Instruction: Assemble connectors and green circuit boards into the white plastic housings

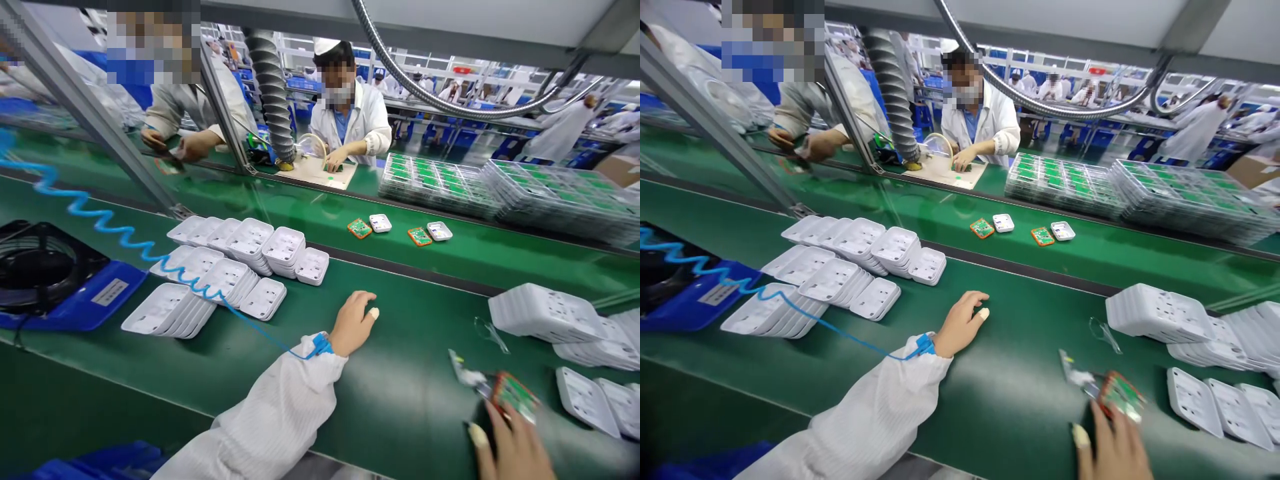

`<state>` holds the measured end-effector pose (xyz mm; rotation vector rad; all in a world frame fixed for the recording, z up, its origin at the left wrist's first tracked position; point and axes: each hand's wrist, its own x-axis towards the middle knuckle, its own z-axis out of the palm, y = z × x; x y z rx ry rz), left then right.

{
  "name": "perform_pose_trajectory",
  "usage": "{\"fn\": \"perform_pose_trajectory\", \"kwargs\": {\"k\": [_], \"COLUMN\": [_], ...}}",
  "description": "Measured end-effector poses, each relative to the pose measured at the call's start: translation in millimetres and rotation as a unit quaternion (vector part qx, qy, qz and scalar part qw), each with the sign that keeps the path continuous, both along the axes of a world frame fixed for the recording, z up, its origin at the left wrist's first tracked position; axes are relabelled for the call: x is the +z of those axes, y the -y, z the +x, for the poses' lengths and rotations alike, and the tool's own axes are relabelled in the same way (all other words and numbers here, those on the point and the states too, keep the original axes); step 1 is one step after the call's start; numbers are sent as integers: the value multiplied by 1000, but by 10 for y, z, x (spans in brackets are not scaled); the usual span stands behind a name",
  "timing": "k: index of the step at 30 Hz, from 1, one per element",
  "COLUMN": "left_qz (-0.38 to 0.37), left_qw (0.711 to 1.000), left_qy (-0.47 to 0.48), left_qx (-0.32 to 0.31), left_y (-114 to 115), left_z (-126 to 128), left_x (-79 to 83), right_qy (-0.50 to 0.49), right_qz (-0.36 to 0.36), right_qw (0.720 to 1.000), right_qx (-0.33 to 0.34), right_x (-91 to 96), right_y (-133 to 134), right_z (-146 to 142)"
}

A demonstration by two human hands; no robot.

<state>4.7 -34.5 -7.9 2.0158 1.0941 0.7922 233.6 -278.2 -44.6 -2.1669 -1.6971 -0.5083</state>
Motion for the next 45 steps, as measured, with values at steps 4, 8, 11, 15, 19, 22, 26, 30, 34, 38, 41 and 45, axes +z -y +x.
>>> {"fn": "perform_pose_trajectory", "kwargs": {"k": [4, 8, 11, 15, 19, 22, 26, 30, 34, 38, 41, 45], "left_qz": [9, 1, -75, -117, -3, 85, 154, 200, 178, 122, 128, 105], "left_qw": [1000, 999, 987, 970, 982, 986, 984, 942, 940, 972, 969, 962], "left_qy": [-8, 28, 111, 204, 147, 64, -69, -174, -176, -172, -211, -244], "left_qx": [-1, 42, 84, 67, 120, 130, -52, -208, -230, -103, 30, 62], "left_y": [-11, -115, -213, -271, -214, -78, 238, 523, 549, 379, 229, 78], "left_z": [-47, -142, -172, -157, -164, -150, -38, 70, 45, -46, -49, 62], "left_x": [-38, -81, -104, -114, -76, -16, 91, 161, 122, 102, 122, 80], "right_qy": [-20, -75, -142, -164, -111, -111, -185, -268, -326, -397, -391, -325], "right_qz": [-69, -118, -144, -115, -114, -116, -104, -32, 68, 57, 23, -15], "right_qw": [989, 954, 935, 952, 949, 943, 944, 949, 937, 907, 908, 932], "right_qx": [132, 264, 292, 231, 273, 291, 252, 164, 104, 127, 148, 158], "right_x": [35, 370, 557, 516, 343, 281, 270, 281, 302, 317, 340, 367], "right_y": [-680, -1167, -1552, -2170, -2580, -2677, -2602, -2310, -1945, -1775, -1797, -1858], "right_z": [-701, -1116, -1012, -737, -744, -792, -596, -238, -100, -233, -376, -499]}}
